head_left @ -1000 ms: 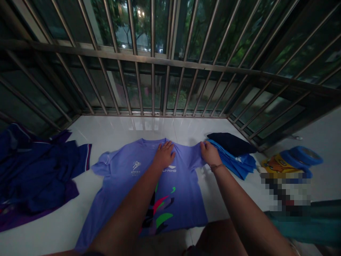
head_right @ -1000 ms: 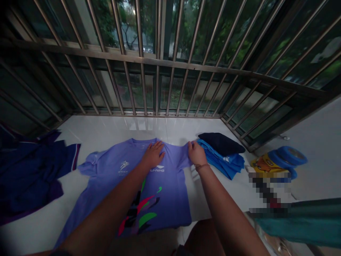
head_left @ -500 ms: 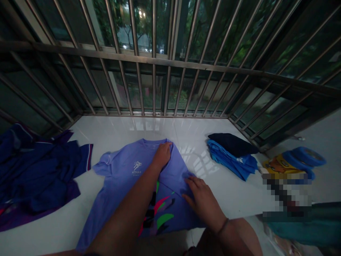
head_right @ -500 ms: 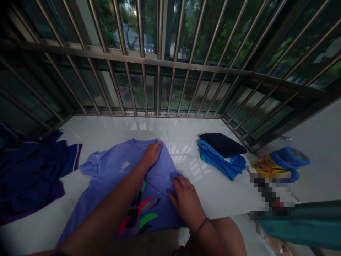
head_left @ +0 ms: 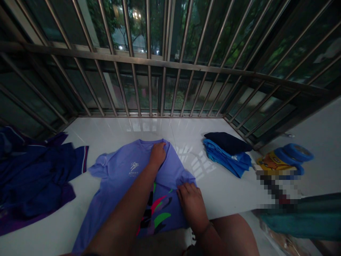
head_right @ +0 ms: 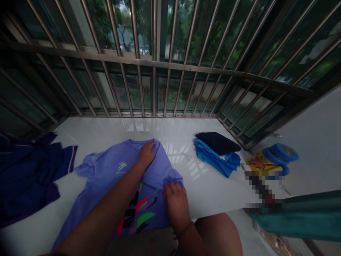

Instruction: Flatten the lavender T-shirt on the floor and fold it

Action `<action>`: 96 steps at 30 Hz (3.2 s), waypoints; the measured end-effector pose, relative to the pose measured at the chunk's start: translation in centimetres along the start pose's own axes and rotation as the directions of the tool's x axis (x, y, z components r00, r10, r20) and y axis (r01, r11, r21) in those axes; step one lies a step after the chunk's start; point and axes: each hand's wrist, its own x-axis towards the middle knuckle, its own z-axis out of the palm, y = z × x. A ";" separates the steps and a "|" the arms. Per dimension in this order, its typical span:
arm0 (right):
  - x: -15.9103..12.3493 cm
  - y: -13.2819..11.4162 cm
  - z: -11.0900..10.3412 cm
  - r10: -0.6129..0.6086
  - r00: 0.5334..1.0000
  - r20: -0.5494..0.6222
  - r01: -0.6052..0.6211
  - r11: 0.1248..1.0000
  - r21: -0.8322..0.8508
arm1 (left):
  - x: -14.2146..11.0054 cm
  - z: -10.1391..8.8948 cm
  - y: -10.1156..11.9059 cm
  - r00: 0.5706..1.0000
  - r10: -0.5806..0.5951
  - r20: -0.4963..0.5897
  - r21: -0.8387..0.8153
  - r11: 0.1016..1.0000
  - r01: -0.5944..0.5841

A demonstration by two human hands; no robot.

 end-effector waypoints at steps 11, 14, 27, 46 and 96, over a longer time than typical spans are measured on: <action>-2.5 -0.2 0.4 -0.114 0.984 -0.140 0.145 0.961 0.235 | 1.0 -1.0 -0.9 0.992 0.052 0.111 0.087 0.994 -0.062; -2.8 -0.1 0.5 -0.057 0.994 -0.097 0.082 0.956 0.282 | 0.9 -1.2 -1.1 0.995 0.073 0.062 0.104 0.991 -0.079; -3.3 -0.8 0.8 0.119 0.983 -0.143 -0.077 0.959 0.272 | 5.3 -3.0 -1.1 0.949 0.236 0.206 0.190 0.942 -0.276; -2.7 -1.2 -0.9 0.078 0.992 -0.100 -0.048 0.960 0.275 | 1.6 -6.2 1.4 0.979 0.087 0.186 0.284 0.949 -0.138; 2.3 6.2 -4.0 0.003 0.958 0.288 0.002 1.000 -0.017 | -17.7 -8.3 -1.1 0.943 0.318 0.094 0.122 0.937 -0.328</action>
